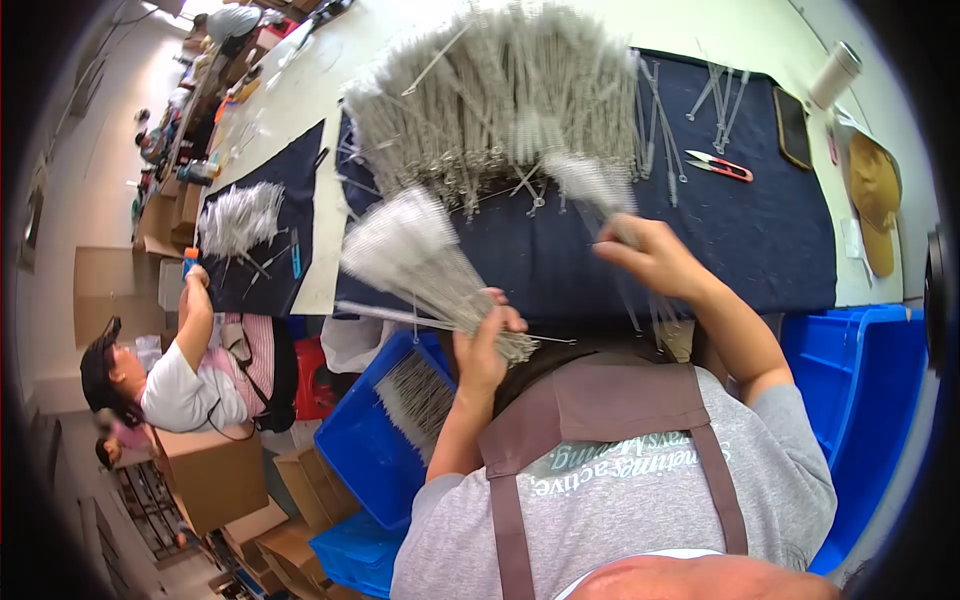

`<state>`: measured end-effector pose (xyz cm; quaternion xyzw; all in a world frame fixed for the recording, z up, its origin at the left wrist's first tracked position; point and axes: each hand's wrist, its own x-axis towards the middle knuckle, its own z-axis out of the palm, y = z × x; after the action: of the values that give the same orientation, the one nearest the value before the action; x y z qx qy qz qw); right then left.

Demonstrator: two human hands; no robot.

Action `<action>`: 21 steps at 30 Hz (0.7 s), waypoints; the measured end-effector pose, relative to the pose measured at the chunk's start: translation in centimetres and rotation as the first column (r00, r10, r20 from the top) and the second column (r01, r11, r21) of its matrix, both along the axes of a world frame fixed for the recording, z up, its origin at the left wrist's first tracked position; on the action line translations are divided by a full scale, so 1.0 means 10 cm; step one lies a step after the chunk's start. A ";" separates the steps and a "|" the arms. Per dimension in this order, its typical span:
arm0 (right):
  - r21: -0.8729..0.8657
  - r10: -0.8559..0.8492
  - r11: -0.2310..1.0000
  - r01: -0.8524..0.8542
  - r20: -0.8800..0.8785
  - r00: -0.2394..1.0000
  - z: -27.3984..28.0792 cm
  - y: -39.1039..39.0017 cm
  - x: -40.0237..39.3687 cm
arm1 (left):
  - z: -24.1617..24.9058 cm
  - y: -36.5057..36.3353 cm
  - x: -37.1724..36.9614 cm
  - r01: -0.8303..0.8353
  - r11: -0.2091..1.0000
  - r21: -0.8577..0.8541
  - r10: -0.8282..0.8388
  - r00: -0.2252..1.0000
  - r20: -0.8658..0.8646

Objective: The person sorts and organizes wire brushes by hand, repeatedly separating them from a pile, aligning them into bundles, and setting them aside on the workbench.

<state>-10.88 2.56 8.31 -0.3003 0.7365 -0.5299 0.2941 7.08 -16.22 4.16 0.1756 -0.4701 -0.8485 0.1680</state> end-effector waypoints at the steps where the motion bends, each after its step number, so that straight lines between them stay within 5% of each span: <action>1: -0.001 0.107 0.994 -0.107 -0.038 0.994 -0.05 -0.31 -0.01 | 0.10 -0.08 0.09 -0.161 0.987 0.023 0.160 0.987 0.028; 6: -0.029 0.325 0.945 -0.324 0.044 0.945 -0.13 -1.98 0.04 | -0.04 -0.59 0.60 -0.483 0.876 0.010 0.478 0.870 0.122; 9: 0.051 0.210 0.978 -0.204 -0.224 0.952 -0.16 -2.76 0.04 | -0.13 -0.68 0.64 -0.482 0.876 -0.002 0.474 0.860 0.192; 11: -0.080 0.071 0.993 -0.081 -0.115 0.991 -0.29 -2.82 0.04 | -0.16 -0.72 0.57 -0.453 0.890 0.058 0.433 0.877 0.207; 13: -0.120 0.172 0.980 -0.157 0.127 0.977 -0.02 -2.33 0.09 | -0.12 -0.67 0.43 -0.380 0.919 0.107 0.355 0.914 0.197; 15: -0.233 0.171 0.972 -0.036 0.593 0.787 -0.11 -1.81 0.18 | -0.10 -0.58 0.24 -0.263 0.954 0.141 0.233 0.952 0.198; 21: -0.086 -0.179 0.887 0.454 0.842 0.509 -0.30 -0.53 0.38 | -0.25 0.06 -0.33 0.238 0.934 0.267 -0.291 0.940 0.179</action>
<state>-7.07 -2.77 5.29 0.0789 0.4713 -0.7559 0.4476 3.77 -15.64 1.64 0.2204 -0.3982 -0.8901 -0.0228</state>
